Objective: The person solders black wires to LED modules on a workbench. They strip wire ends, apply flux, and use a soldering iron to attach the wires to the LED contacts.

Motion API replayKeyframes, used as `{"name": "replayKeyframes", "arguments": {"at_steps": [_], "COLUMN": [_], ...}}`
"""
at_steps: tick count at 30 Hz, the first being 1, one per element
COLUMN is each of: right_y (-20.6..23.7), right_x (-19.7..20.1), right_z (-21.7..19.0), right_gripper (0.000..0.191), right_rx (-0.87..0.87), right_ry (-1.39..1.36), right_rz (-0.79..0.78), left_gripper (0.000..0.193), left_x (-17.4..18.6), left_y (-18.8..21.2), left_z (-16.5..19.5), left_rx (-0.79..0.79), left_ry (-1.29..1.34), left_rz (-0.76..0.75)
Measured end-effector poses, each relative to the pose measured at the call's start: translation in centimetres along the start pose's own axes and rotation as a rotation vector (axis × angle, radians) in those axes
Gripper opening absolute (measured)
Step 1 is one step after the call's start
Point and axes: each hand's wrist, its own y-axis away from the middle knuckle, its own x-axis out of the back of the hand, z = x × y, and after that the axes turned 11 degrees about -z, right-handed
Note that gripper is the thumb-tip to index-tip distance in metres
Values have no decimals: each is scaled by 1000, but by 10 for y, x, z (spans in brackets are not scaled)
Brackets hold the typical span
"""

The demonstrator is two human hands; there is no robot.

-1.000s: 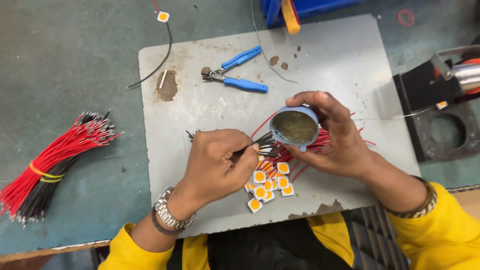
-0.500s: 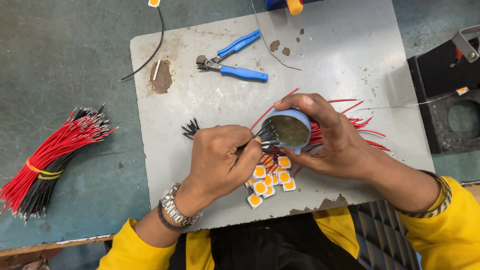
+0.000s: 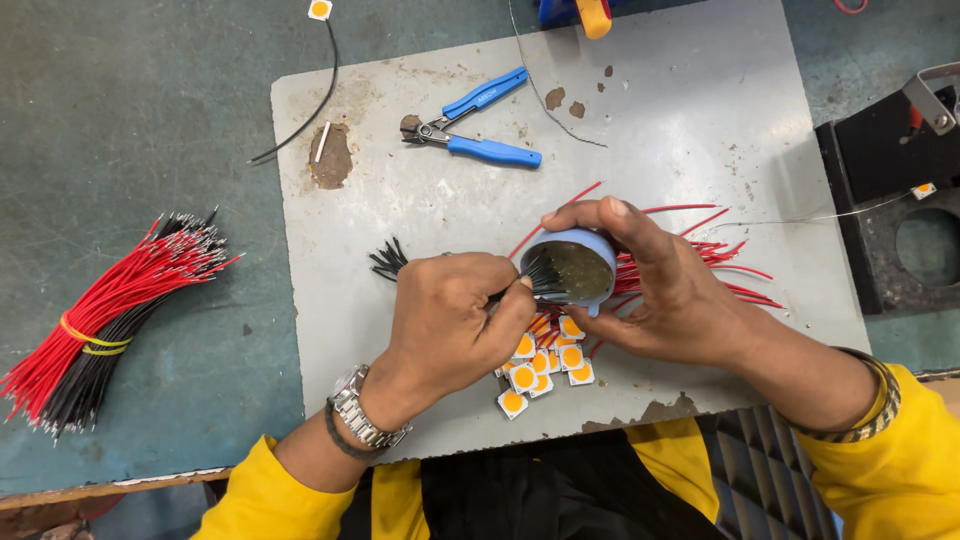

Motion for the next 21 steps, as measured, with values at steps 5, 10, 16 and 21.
{"name": "replayKeyframes", "arguments": {"at_steps": [5, 10, 16, 21], "right_y": [0, -1, 0, 0], "right_x": [0, 0, -1, -1], "right_z": [0, 1, 1, 1], "right_gripper": [123, 121, 122, 124], "right_rx": [0, -25, -26, -16], "right_ry": [-1, 6, -12, -26], "right_rz": [-13, 22, 37, 33], "left_gripper": [22, 22, 19, 23], "left_x": [0, 1, -1, -2], "left_y": [1, 1, 1, 2], "left_z": [0, 1, 0, -2], "left_rx": [-21, -19, -17, 9], "left_ry": [-6, 18, 23, -7], "left_rz": [4, 23, 61, 69]}}
